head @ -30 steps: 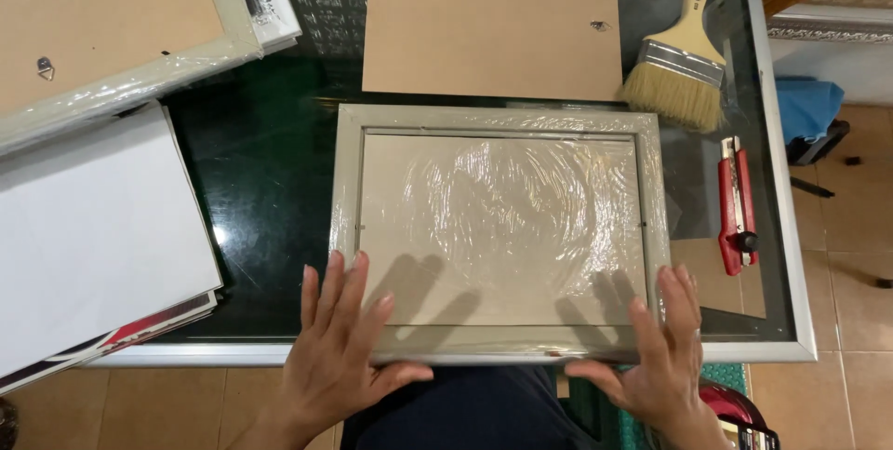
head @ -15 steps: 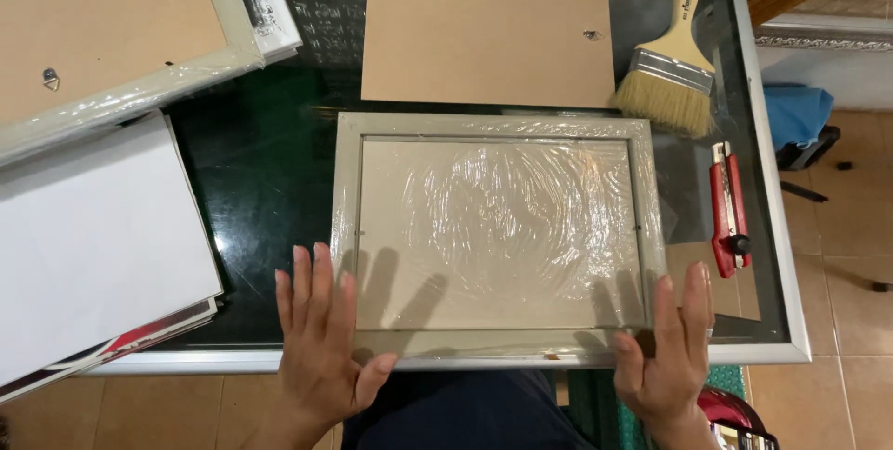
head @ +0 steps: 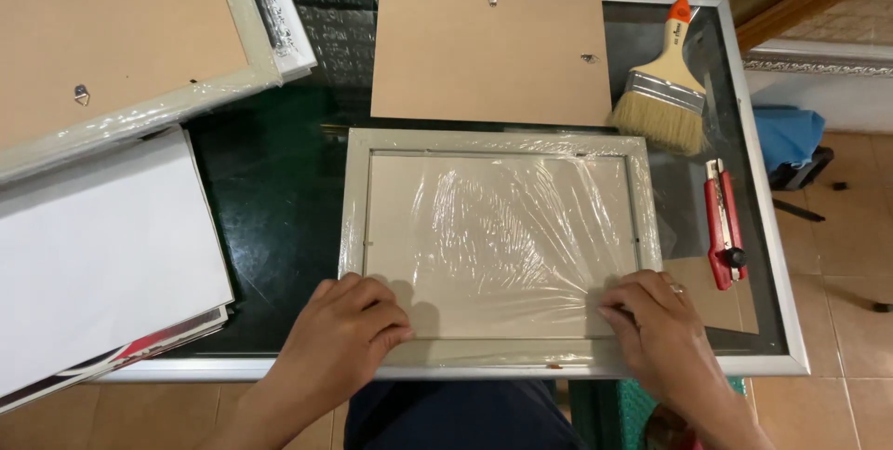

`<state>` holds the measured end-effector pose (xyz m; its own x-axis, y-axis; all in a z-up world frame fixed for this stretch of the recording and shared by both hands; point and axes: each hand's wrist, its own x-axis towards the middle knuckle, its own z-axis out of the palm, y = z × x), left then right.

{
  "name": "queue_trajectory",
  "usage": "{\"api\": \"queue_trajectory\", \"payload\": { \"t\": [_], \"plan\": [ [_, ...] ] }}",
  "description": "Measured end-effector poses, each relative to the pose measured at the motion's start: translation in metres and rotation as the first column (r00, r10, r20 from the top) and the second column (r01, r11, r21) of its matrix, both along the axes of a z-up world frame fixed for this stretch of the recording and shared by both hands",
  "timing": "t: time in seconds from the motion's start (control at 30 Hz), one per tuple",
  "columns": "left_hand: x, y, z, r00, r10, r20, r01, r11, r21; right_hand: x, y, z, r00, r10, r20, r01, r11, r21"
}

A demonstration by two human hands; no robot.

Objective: The recorder removes plastic wrapping from a picture frame and cleans the glass inside using a brush and a cloth.

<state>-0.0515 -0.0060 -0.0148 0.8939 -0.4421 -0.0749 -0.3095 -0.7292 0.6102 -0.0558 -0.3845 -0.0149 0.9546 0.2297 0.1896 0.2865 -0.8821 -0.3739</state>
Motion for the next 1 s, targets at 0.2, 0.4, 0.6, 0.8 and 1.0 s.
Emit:
{"api": "queue_trajectory", "payload": {
  "t": [0.2,0.4,0.6,0.8,1.0],
  "plan": [
    [0.036,-0.009,0.041,0.97,-0.049,-0.239,0.082,0.988,0.129,0.034,0.01,0.031,0.927,0.035,-0.373,-0.064,0.996,-0.067],
    [0.063,-0.016,0.049,0.998,-0.044,-0.04,0.058,0.882,0.468,0.077,0.018,0.055,0.929,-0.091,-0.359,0.057,0.993,-0.104],
    [0.028,-0.006,0.075,0.647,0.418,0.638,-0.032,0.85,-0.525,0.051,0.013,0.076,0.619,-0.037,0.785,-0.329,0.895,0.301],
    [0.038,0.011,0.023,0.739,0.229,0.634,-0.063,0.96,-0.273,0.03,0.009,0.043,0.888,-0.018,0.46,-0.129,0.949,0.287],
    [0.049,0.022,-0.024,0.887,0.228,0.402,-0.221,0.973,-0.063,0.037,0.007,0.006,0.967,-0.11,0.23,0.046,0.963,0.265]
  ]
}}
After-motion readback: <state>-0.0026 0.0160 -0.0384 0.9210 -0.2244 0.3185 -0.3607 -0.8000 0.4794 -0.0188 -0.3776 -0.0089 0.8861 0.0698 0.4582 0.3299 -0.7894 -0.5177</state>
